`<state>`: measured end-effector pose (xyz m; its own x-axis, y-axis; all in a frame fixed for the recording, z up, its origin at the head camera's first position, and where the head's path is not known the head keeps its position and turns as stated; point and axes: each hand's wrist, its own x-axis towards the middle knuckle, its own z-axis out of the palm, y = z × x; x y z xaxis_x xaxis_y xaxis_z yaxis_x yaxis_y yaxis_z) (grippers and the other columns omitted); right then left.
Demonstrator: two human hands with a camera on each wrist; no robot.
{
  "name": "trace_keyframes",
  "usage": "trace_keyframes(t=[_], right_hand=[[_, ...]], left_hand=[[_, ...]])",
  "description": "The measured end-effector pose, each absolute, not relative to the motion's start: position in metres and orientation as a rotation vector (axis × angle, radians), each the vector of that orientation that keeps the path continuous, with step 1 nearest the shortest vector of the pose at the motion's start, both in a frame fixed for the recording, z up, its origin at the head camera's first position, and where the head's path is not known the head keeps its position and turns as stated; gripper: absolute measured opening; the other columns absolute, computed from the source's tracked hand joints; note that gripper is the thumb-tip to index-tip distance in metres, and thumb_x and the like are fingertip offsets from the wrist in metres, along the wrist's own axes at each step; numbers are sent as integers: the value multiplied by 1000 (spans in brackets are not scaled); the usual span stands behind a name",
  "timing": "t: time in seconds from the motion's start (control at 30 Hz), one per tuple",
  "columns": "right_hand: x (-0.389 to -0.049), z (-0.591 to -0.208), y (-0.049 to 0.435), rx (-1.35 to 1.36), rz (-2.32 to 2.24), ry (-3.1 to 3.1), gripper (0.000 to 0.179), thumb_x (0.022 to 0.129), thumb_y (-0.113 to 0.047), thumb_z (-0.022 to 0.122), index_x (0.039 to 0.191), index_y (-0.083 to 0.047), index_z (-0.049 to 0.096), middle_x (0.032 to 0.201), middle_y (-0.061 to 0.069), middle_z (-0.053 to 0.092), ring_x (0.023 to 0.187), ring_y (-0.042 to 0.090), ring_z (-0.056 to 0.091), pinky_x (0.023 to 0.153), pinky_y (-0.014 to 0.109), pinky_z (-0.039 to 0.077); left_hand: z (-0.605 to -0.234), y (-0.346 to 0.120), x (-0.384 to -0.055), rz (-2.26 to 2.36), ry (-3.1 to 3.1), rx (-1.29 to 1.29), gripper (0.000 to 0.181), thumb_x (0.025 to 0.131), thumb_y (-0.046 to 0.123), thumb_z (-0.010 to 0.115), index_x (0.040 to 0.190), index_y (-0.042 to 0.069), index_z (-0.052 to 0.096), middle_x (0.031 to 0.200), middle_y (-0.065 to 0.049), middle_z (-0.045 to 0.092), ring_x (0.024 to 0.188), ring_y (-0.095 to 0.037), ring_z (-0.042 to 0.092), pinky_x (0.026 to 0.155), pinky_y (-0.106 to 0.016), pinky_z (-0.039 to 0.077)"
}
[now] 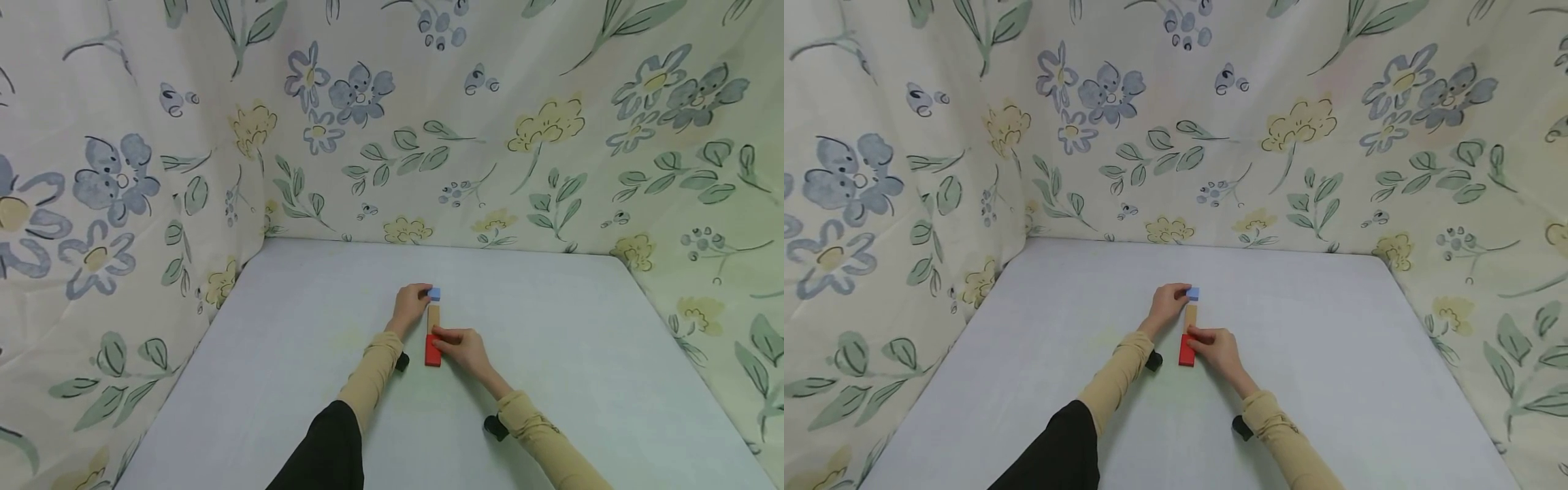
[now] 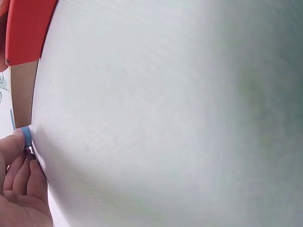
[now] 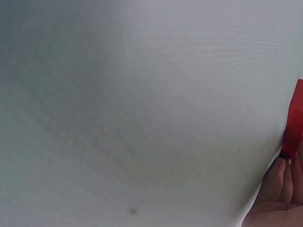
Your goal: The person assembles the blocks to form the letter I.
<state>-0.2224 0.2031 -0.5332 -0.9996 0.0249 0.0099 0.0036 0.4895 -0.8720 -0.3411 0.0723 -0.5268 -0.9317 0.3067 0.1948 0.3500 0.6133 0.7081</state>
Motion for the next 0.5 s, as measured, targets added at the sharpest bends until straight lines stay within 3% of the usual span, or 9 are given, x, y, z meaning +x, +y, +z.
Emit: trace_keyframes(t=[0.5], right_hand=[[-222, -533, 202, -53, 1558, -2702, 32, 81, -13, 75, 112, -11, 71, 113, 7, 70, 111, 22, 64, 94, 38, 52]], left_hand=[[-526, 70, -340, -1295, -2750, -591, 34, 87, 2, 62, 121, 2, 64, 121, -12, 66, 118, -24, 59, 102, -37, 47]])
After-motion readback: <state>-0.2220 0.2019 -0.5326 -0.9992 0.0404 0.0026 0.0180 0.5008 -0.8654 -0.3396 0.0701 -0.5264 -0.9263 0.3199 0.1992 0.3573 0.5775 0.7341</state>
